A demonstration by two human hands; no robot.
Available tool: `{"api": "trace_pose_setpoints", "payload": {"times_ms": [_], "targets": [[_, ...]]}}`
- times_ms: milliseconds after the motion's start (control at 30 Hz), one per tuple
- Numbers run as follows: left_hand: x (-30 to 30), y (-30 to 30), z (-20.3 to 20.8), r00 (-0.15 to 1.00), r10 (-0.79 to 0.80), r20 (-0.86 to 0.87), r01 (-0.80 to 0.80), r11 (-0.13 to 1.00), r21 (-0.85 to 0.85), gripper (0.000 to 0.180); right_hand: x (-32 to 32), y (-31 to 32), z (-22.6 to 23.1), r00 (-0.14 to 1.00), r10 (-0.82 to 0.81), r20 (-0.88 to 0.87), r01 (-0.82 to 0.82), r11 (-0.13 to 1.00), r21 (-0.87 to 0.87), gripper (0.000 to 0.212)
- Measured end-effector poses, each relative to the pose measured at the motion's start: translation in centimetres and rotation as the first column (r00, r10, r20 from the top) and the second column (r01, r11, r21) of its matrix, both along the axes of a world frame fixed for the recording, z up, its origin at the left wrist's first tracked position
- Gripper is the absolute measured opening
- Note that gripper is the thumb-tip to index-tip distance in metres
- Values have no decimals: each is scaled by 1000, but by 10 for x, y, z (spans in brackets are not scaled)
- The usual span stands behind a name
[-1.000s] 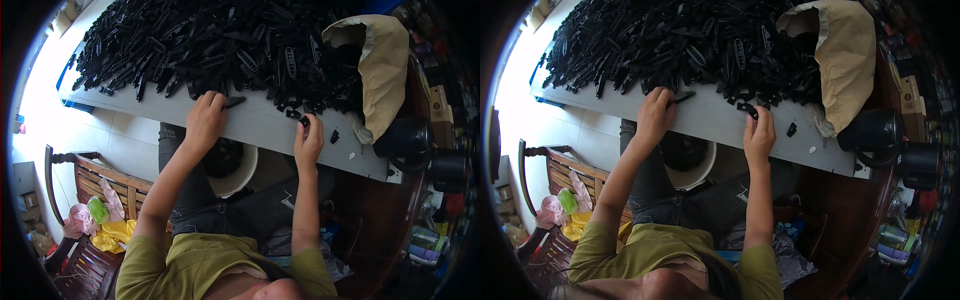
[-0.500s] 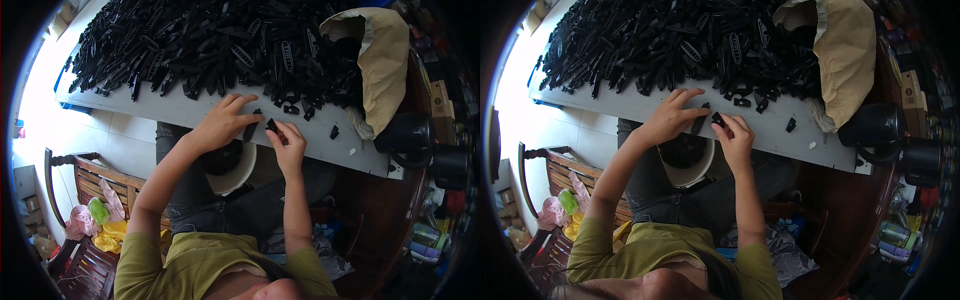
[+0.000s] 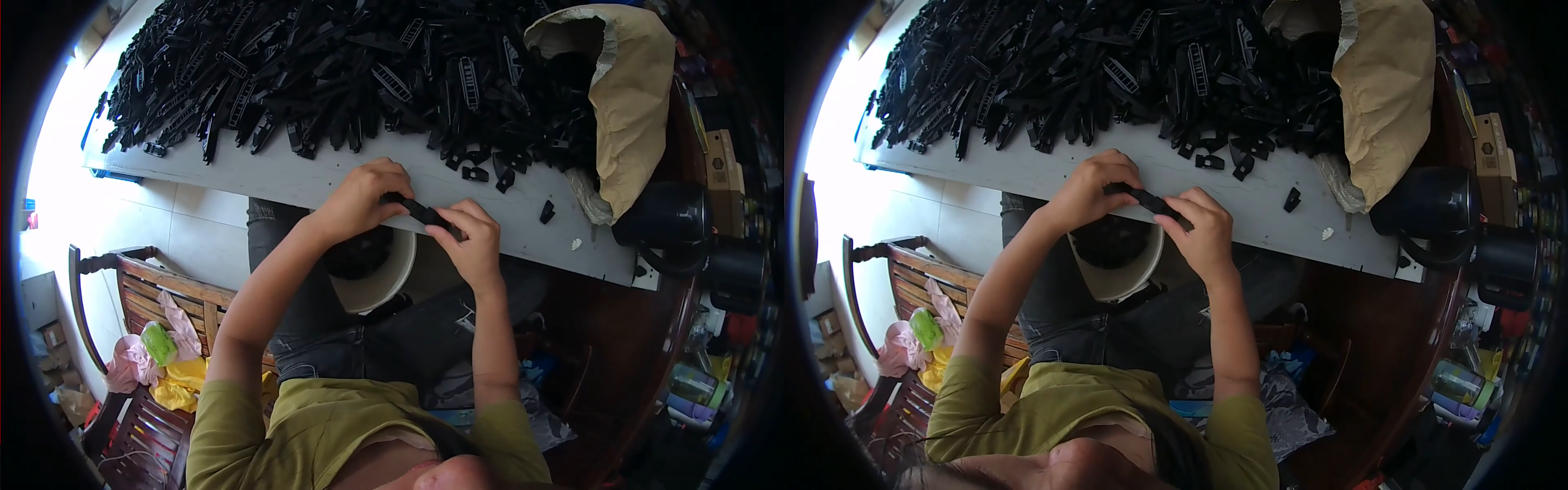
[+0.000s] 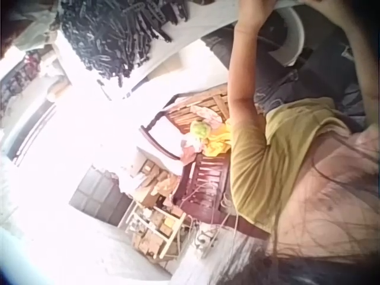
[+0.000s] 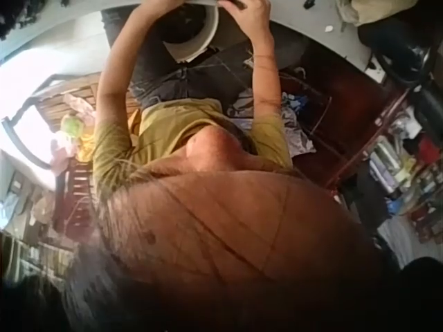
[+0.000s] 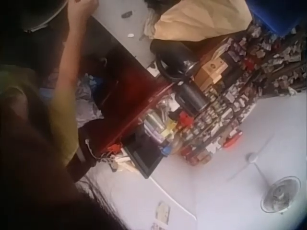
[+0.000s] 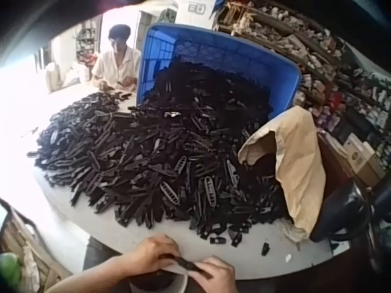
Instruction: Sorting and inspecting small black plastic components on a workbench.
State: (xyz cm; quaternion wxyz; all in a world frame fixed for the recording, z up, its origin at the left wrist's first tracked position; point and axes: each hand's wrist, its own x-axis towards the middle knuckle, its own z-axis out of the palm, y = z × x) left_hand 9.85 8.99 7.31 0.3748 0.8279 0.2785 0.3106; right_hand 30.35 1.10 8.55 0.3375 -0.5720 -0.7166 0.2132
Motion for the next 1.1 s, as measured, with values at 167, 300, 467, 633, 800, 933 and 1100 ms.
{"api": "trace_pose_setpoints", "payload": {"times_ms": [167, 300, 467, 633, 800, 933, 1100], "targets": [[-8, -12, 5, 998, 19, -57, -18, 1000, 1, 24, -12, 6, -7, 999, 36, -5, -36, 999, 4, 29], [-27, -18, 13, 993, -57, -100, 71, 987, 145, 20, 13, 13, -8, 989, -150, 15, 144, 971, 192, 27], [-39, 9, 17, 849, 493, -190, -344, 788, 511, 31, 20, 26, -14, 939, -245, 242, 150, 924, 353, 22], [-34, 12, 8, 799, 501, -332, -128, 682, 720, 26, 15, 21, -19, 960, -241, 144, 193, 939, 285, 17], [-21, -16, 4, 919, 326, -222, -121, 768, 628, 24, 12, 9, -10, 939, -296, -173, 307, 951, 36, 13], [-15, -22, 8, 901, 407, -152, -278, 809, 518, 22, 8, 4, -7, 935, -283, -214, 296, 955, 31, 15], [-23, -25, -1, 940, 309, -143, -237, 896, 375, 21, 3, 4, -15, 938, -266, -223, 308, 934, 183, 22]]}}
